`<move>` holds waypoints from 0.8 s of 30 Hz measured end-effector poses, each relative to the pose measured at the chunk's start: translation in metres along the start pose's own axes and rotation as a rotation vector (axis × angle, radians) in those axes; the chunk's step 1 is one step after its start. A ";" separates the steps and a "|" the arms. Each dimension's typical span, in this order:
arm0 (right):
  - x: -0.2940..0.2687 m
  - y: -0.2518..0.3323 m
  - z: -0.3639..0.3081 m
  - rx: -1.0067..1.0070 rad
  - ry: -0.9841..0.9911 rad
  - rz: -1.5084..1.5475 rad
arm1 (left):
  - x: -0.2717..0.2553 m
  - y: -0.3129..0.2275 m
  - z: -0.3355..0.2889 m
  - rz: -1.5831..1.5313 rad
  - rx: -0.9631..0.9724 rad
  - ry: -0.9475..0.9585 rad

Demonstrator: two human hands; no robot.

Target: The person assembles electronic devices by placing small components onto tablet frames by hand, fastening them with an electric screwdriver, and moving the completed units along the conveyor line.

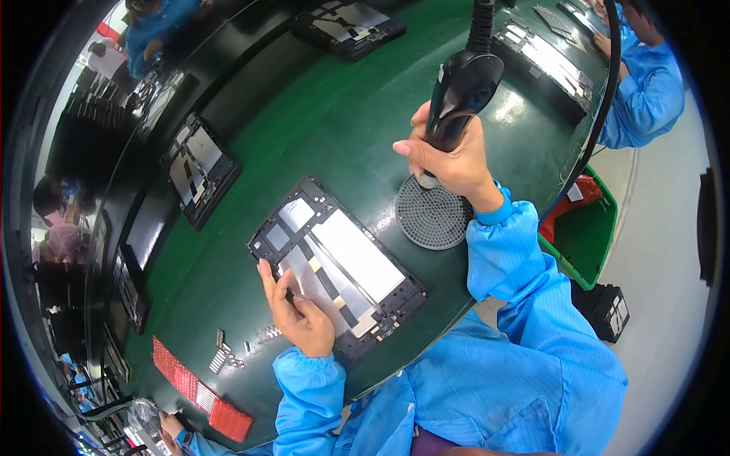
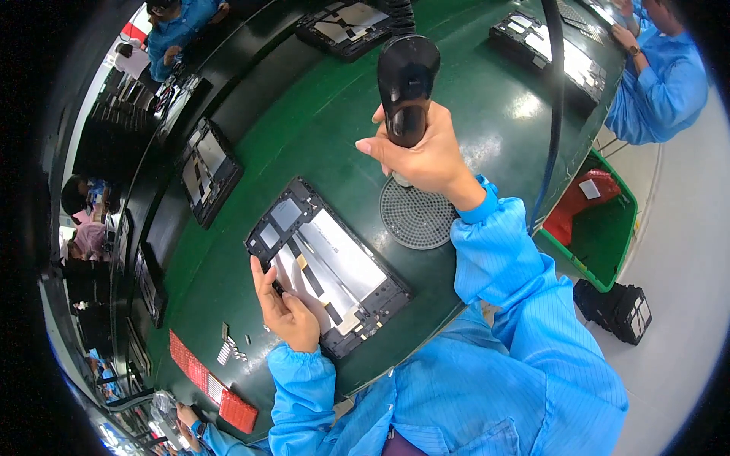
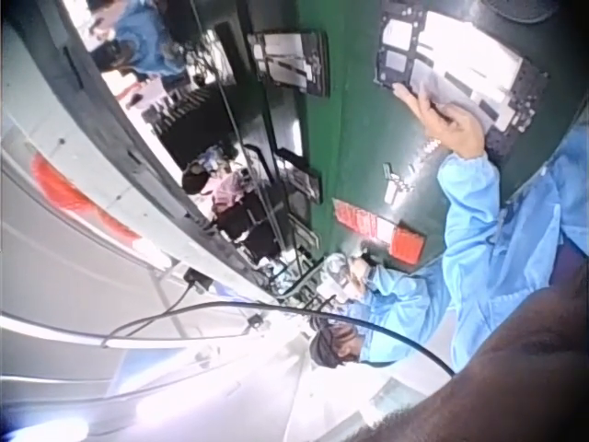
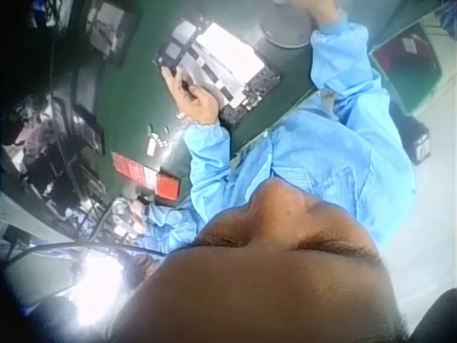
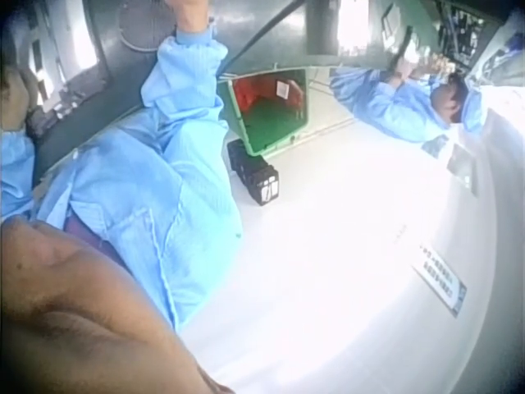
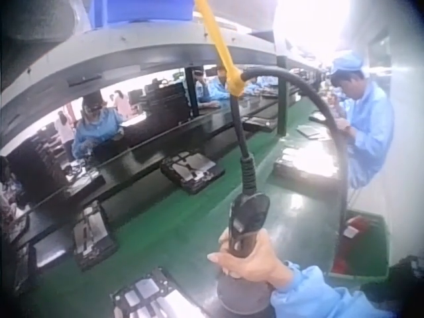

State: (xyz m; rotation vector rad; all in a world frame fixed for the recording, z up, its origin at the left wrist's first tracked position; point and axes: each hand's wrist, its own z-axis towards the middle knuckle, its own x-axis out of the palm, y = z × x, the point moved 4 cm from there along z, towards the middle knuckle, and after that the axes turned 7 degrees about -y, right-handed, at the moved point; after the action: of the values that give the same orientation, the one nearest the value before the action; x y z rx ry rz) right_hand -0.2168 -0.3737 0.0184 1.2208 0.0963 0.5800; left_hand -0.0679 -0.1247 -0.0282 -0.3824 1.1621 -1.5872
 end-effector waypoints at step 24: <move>0.006 0.038 -0.010 -0.160 0.042 0.081 | 0.007 -0.059 -0.038 0.187 0.424 0.458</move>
State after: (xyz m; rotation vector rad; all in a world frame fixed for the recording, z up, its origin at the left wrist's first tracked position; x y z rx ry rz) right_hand -0.2294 -0.3540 0.0501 1.0607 0.0348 0.6708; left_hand -0.1318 -0.1157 0.0004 0.3755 1.1138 -1.7463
